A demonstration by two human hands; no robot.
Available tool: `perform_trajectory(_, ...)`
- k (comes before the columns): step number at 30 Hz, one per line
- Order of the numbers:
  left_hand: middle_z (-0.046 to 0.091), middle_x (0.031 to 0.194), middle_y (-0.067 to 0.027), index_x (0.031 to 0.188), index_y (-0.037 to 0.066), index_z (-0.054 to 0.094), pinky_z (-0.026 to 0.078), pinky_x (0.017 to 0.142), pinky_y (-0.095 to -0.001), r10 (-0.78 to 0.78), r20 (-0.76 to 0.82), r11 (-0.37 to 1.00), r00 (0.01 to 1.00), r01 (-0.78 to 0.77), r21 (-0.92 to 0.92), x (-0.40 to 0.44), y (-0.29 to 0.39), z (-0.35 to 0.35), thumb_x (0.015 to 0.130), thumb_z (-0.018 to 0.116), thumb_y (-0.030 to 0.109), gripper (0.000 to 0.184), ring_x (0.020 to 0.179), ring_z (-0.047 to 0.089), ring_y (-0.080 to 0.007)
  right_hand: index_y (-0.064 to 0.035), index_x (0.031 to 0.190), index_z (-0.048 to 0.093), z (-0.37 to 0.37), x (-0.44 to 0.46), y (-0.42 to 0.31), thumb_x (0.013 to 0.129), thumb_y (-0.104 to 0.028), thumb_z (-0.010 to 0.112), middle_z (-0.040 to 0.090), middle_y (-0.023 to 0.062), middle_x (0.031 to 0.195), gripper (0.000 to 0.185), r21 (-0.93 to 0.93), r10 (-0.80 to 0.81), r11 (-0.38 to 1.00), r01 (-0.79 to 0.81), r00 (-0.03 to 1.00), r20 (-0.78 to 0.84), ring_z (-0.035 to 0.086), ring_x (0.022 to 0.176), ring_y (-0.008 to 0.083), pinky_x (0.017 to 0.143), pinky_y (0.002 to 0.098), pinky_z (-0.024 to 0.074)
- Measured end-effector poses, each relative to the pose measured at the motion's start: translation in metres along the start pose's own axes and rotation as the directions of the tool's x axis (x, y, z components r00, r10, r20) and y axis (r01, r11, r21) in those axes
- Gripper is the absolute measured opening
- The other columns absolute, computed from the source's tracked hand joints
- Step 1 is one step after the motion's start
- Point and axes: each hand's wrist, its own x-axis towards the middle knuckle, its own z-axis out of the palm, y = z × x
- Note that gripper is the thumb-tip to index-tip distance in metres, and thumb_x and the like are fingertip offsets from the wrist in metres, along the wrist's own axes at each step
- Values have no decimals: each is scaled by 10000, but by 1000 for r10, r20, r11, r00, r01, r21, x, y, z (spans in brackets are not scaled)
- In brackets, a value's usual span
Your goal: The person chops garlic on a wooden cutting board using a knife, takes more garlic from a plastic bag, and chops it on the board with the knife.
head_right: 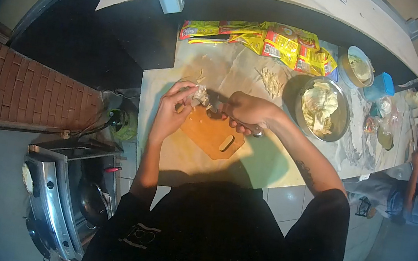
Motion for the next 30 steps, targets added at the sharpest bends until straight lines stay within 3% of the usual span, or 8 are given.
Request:
perform_trajectory(3, 620, 1204, -100, 1218, 24, 665, 521, 730, -251, 37, -54, 999, 998, -35, 32, 0, 2, 6, 784, 556, -151, 481, 851, 615, -124, 20, 958, 548, -9, 11, -6, 1053, -283, 455, 462, -1, 608, 331, 43, 37, 998, -40, 998, 54, 463, 441, 102, 360, 263, 354)
perform_trajectory(8, 603, 1188, -104, 1201, -28, 647, 525, 735, -281, 34, -160, 999, 987, -34, 2, 1, -1, 11, 777, 576, -121, 439, 765, 618, -147, 35, 1079, 566, -20, 10, -34, 1017, -191, 482, 637, 127, 831, 249, 126, -73, 990, 69, 997, 26, 654, 648, 208, 589, 356, 599)
perform_trajectory(12, 600, 1185, -106, 1203, -29, 646, 528, 739, -278, 31, -249, 999, 968, -39, -27, 4, -4, 10, 788, 575, -123, 431, 798, 627, -145, 43, 1174, 549, -22, -6, -57, 990, -181, 486, 632, 153, 929, 296, 191, -146, 972, 137, 989, 33, 660, 741, 238, 653, 386, 604)
perform_trajectory(14, 570, 1223, -100, 1217, -29, 645, 530, 775, -262, 20, -248, 997, 969, -39, -73, 5, -11, 9, 812, 557, -144, 430, 866, 616, -124, 29, 1193, 539, -30, -6, -63, 1003, -279, 530, 627, 159, 981, 363, 252, -200, 955, 154, 965, 170, 666, 759, 242, 678, 384, 607)
perform_trajectory(19, 518, 1287, -84, 1222, -60, 634, 529, 843, -251, -35, -259, 973, 965, -26, -228, 8, -22, 9, 866, 532, -160, 383, 972, 609, -105, 29, 1208, 529, -31, -4, -70, 972, -468, 593, 627, 153, 1013, 554, 331, -268, 922, 202, 949, 168, 664, 776, 217, 695, 369, 605)
perform_trajectory(23, 546, 1239, -74, 1200, -53, 645, 518, 739, -220, -15, -347, 958, 938, -86, -274, 12, -26, 7, 814, 560, -157, 408, 820, 580, -71, -3, 1168, 569, -19, 1, -68, 987, -301, 624, 643, 89, 946, 353, 229, -456, 873, 430, 888, 68, 657, 749, 159, 686, 313, 579)
perform_trajectory(25, 544, 1236, -74, 1202, -57, 643, 518, 739, -219, -17, -357, 958, 934, -88, -274, 15, -26, 3, 819, 562, -156, 404, 822, 575, -67, -7, 1099, 605, -16, 4, -71, 962, -308, 664, 624, 91, 926, 336, -125, -621, 775, 620, 783, 34, 638, 730, 128, 615, 279, 551)
perform_trajectory(30, 507, 1292, -75, 1224, -76, 629, 530, 847, -247, -51, -326, 960, 944, -43, -276, 17, -23, -1, 893, 563, -113, 340, 967, 619, -101, -22, 1020, 637, -10, 10, -78, 975, -215, 642, 608, 17, 768, 198, -247, -662, 740, 626, 743, -98, 612, 716, 84, 565, 244, 472)
